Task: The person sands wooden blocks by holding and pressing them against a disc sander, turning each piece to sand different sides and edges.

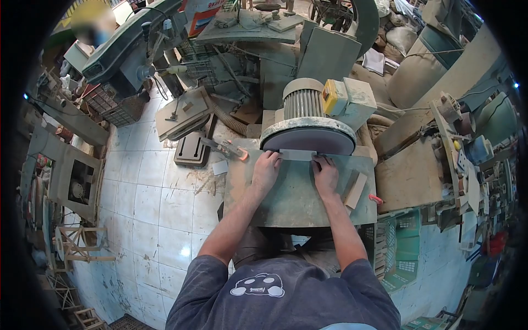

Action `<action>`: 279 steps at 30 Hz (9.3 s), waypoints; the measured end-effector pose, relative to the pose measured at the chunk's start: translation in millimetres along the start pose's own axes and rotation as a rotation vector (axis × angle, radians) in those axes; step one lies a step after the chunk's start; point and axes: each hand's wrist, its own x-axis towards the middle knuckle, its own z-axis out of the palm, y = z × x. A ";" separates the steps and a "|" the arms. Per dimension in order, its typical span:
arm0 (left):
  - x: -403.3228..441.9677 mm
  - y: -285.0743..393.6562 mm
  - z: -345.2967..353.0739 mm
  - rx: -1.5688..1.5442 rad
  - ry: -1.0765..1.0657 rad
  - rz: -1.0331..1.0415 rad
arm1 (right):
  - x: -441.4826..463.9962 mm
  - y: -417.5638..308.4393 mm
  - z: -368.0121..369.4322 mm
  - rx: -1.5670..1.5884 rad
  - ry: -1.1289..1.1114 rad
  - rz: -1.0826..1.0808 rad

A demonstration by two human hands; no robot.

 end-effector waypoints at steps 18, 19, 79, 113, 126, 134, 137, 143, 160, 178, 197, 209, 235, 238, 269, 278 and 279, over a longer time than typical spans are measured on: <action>-10.0 -4.0 -9.7 0.037 0.053 0.029 | 0.4 -9.5 1.1 0.002 -0.074 0.028; -9.1 -2.2 -7.4 0.092 0.037 0.037 | 1.4 -6.1 0.0 0.006 -0.070 0.014; -11.1 34.9 -43.3 0.202 -0.062 -0.119 | -226.1 101.7 -186.2 0.316 0.368 0.905; -34.4 15.7 -36.0 -0.177 -0.113 -0.020 | -50.4 -32.9 -22.0 0.310 -0.163 0.143; -23.7 16.0 -22.9 -0.087 -0.089 -0.051 | -43.7 -15.4 -50.7 0.170 -0.178 0.103; -11.4 7.3 -13.3 -0.069 -0.011 -0.037 | -12.8 -2.5 -11.7 0.129 -0.055 0.006; -5.6 -0.5 -4.4 -0.063 0.009 -0.010 | -7.3 2.2 -9.0 0.075 -0.048 -0.014; 2.3 -3.8 0.6 0.006 -0.043 -0.011 | 0.4 3.7 -7.0 0.001 -0.033 -0.003; -3.1 -9.7 -17.2 -0.015 0.015 -0.041 | 4.5 -7.2 7.2 0.031 -0.074 -0.031; 0.4 -14.4 -15.8 0.051 -0.001 0.006 | 2.7 -6.6 9.3 0.010 -0.085 0.003; -9.8 16.4 0.5 -0.055 -0.095 0.112 | -53.2 -45.6 -12.1 0.061 -0.200 -0.095; -8.6 15.6 -2.0 -0.062 -0.115 0.100 | -47.9 -50.3 4.5 0.013 -0.146 -0.094; -16.1 17.5 -4.6 -0.081 -0.136 0.014 | -44.4 -53.5 -4.9 0.101 -0.187 -0.050; -30.4 30.9 -16.0 -0.081 -0.165 0.076 | -47.4 -32.2 -12.1 0.345 -0.290 -0.025; 1.6 -0.9 -6.8 0.013 -0.032 -0.010 | 2.7 -0.9 -3.3 -0.038 -0.037 -0.031; -3.9 -2.1 -2.4 -0.018 0.052 -0.006 | 2.1 -3.2 -5.9 -0.008 -0.053 -0.038; -4.9 -1.8 1.0 0.002 0.037 0.011 | 0.8 -2.4 -9.0 -0.001 -0.049 -0.057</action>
